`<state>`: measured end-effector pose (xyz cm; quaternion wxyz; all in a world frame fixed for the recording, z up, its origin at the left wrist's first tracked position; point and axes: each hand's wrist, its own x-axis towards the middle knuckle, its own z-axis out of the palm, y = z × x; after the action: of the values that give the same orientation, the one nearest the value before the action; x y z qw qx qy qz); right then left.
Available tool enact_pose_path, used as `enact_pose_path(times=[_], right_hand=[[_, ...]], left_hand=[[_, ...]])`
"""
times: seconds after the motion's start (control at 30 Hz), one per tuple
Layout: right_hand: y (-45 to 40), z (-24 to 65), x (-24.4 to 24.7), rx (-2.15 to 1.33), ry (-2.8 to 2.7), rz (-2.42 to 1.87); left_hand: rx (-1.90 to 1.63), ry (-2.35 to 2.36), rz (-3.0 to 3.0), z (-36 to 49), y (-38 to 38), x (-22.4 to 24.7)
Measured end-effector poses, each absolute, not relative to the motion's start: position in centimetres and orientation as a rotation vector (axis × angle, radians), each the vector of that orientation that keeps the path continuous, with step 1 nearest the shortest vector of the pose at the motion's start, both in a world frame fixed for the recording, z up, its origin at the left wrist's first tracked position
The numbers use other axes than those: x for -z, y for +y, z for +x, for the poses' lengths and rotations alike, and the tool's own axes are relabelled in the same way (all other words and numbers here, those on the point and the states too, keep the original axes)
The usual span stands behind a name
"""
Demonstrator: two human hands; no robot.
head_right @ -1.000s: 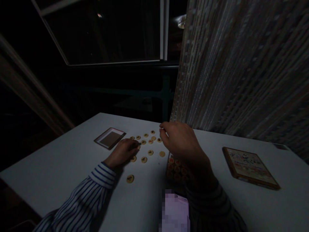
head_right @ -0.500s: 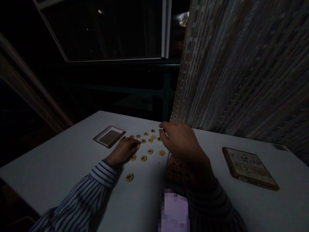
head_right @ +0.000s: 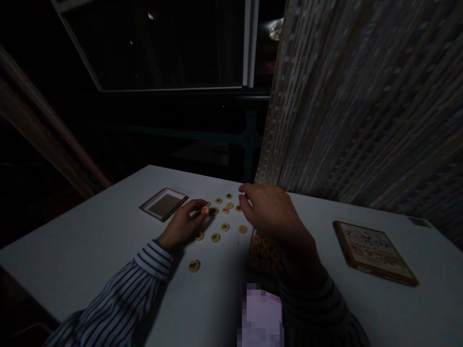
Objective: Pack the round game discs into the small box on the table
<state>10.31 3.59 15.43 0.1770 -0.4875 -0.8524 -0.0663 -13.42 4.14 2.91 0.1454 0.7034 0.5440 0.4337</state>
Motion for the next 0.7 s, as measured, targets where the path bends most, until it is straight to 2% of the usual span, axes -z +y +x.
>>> enact_pose_path(times=[0.2,0.7], right_hand=[[3.6,10.3,-15.4,0.185,-2.416,-1.386],[2.9,10.1,-15.9,0.23,-2.433,-1.395]], left_hand=[[-1.436,1.415,1.776,-12.2,3.6,-4.1],[-1.391,1.122,1.188,-9.1,1.6,-5.7]])
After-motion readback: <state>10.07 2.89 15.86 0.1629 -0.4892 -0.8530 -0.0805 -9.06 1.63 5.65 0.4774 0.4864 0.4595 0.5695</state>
